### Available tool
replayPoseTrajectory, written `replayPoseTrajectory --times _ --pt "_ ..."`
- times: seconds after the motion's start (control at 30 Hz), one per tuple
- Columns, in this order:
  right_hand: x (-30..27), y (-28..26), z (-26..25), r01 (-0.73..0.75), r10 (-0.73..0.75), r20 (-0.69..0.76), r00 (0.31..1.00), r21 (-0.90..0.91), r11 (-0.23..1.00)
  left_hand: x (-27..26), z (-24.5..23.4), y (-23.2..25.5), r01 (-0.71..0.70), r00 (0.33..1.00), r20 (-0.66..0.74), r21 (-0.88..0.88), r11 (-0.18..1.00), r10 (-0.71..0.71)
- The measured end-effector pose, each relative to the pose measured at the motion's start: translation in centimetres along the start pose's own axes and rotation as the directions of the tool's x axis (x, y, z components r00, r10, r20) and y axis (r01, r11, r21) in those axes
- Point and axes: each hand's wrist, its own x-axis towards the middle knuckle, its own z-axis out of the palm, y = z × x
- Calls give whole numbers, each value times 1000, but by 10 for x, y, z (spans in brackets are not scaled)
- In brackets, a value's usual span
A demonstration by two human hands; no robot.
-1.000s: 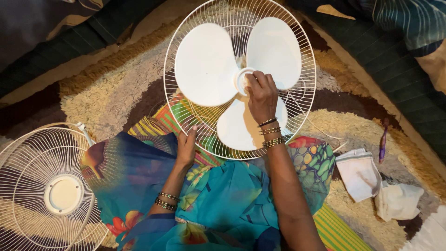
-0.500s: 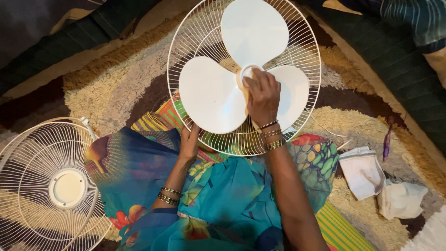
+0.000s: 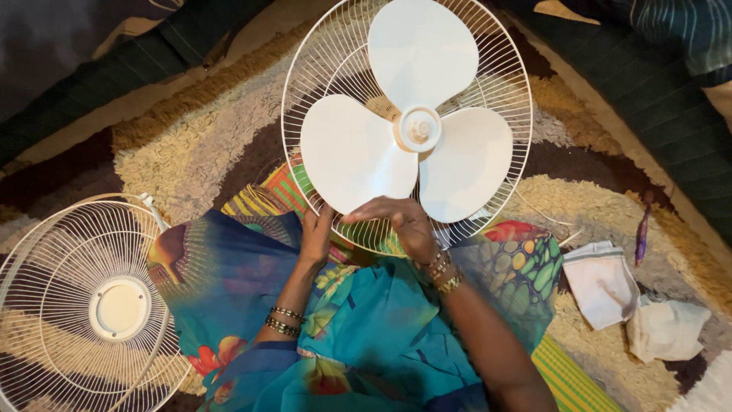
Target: The person assembles a white table fan by attaching the fan blades to the motor hub and securing them with a nut. They then attach the front wire cage to the fan assembly.
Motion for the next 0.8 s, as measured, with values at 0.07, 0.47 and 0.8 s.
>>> replayPoseTrajectory --times 0.07,0.47,0.8 --pt "0 -11 -2 42 -64 -93 994 -219 975 0 0 -1 35 999 -7 -25 999 -35" --pt "-10 19 -55 -309 -43 -819 573 -264 914 1 -6 -16 5 1000 -8 -8 1000 -5" --pt "-8 36 -55 -399 -120 -809 576 -406 823 0 -4 -14 -4 1000 -20 -41 999 3"
